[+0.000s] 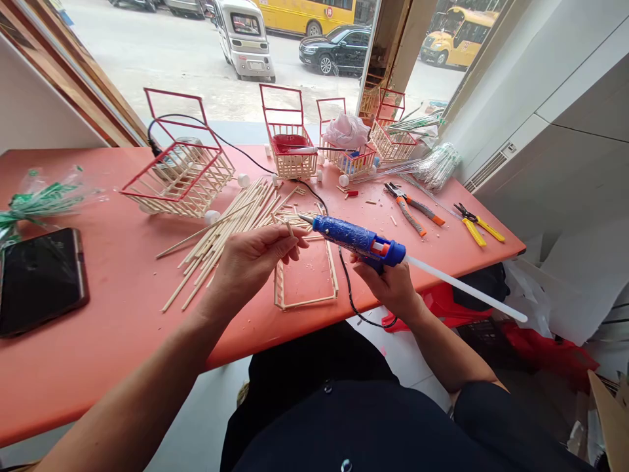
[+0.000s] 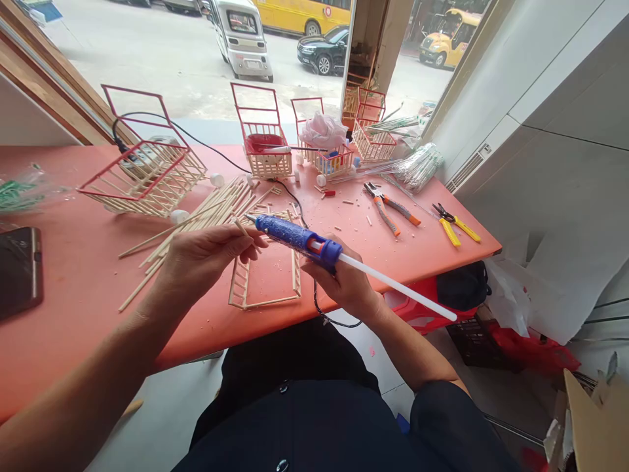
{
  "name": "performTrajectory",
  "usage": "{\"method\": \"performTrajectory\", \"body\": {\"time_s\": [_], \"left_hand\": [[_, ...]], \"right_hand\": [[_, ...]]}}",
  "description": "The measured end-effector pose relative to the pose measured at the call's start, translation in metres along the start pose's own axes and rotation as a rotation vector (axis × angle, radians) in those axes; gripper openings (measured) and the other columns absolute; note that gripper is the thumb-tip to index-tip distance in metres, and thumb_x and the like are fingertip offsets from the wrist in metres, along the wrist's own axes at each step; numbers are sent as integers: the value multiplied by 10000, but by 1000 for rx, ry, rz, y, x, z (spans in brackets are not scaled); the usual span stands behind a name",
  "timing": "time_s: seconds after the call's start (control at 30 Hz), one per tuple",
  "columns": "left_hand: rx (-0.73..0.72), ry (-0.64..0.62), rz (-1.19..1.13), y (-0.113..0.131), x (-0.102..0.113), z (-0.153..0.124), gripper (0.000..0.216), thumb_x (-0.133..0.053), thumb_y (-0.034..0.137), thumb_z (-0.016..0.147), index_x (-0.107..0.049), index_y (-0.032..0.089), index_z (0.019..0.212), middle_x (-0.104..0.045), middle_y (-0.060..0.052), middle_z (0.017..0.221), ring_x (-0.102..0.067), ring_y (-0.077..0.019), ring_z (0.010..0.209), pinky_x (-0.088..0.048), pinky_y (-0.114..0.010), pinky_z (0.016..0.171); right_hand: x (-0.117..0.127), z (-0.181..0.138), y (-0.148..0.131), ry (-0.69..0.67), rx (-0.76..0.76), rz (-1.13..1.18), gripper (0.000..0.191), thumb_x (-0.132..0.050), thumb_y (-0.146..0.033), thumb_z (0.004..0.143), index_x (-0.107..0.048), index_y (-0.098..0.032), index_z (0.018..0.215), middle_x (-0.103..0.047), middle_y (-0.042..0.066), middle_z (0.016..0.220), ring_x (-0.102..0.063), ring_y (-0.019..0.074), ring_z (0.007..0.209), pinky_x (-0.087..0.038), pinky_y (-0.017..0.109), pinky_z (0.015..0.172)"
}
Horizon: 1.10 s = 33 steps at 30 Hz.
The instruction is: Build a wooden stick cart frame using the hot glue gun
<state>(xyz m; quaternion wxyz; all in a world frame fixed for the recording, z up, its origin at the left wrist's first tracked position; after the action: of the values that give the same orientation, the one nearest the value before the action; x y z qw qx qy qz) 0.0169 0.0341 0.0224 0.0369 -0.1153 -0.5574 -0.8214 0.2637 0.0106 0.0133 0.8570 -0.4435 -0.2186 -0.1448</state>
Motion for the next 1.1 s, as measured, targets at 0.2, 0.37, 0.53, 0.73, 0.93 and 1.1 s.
{"method": "performTrajectory", "body": {"time_s": [0.2,0.37,0.53,0.73,0.93,1.1], "left_hand": [[-3,-17,-33,2,-1,0,221,-709,382,960,-812,193,911,-790,-38,812,-645,-109,632,-558,-234,619],[15,-35,29,2,-1,-2,237,-683,383,974,-811,190,921,-775,-37,792,-655,-120,650,-571,-248,668],[37,-53,26,5,-3,-1,274,-681,436,969,-796,194,913,-769,-44,790,-656,-135,640,-574,-263,645],[19,-68,3,8,-5,-1,198,-660,350,968,-784,219,884,-763,-21,769,-628,-124,618,-565,-264,625],[7,-90,5,11,-5,-1,210,-655,360,973,-787,220,889,-754,-15,765,-614,-127,622,-565,-272,631],[-18,-114,40,12,-5,-2,222,-629,334,986,-781,206,885,-748,-14,767,-625,-116,634,-552,-248,650]], "right_hand": [[-2,2,-3,-7,-13,0,353,-626,-561,1016,-659,-213,967,-712,50,829,-685,210,734,-573,338,688],[-3,3,-4,-12,-26,-27,398,-607,-597,1013,-670,-208,960,-721,62,845,-688,209,742,-587,338,702],[-3,3,-5,-12,-12,-15,381,-623,-588,1004,-661,-212,959,-716,52,823,-679,203,717,-580,328,669],[-4,3,-4,-24,-8,-17,375,-622,-585,1011,-657,-215,964,-722,54,828,-684,204,721,-575,332,665],[-4,2,-3,-18,12,-34,380,-616,-575,1022,-677,-206,957,-727,64,847,-692,209,741,-577,336,686],[-3,2,-2,-17,11,-45,400,-608,-597,1021,-677,-207,961,-726,62,841,-692,208,740,-577,333,680]]}}
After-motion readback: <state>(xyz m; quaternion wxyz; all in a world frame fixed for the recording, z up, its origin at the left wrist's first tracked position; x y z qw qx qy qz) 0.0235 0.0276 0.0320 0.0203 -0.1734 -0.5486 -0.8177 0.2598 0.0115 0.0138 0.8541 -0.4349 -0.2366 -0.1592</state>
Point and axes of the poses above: each hand's wrist, its own z-axis towards the middle knuckle, its own x-axis out of the back of the hand, y = z × x, the point moved 3 cm from there along z, towards the middle knuckle
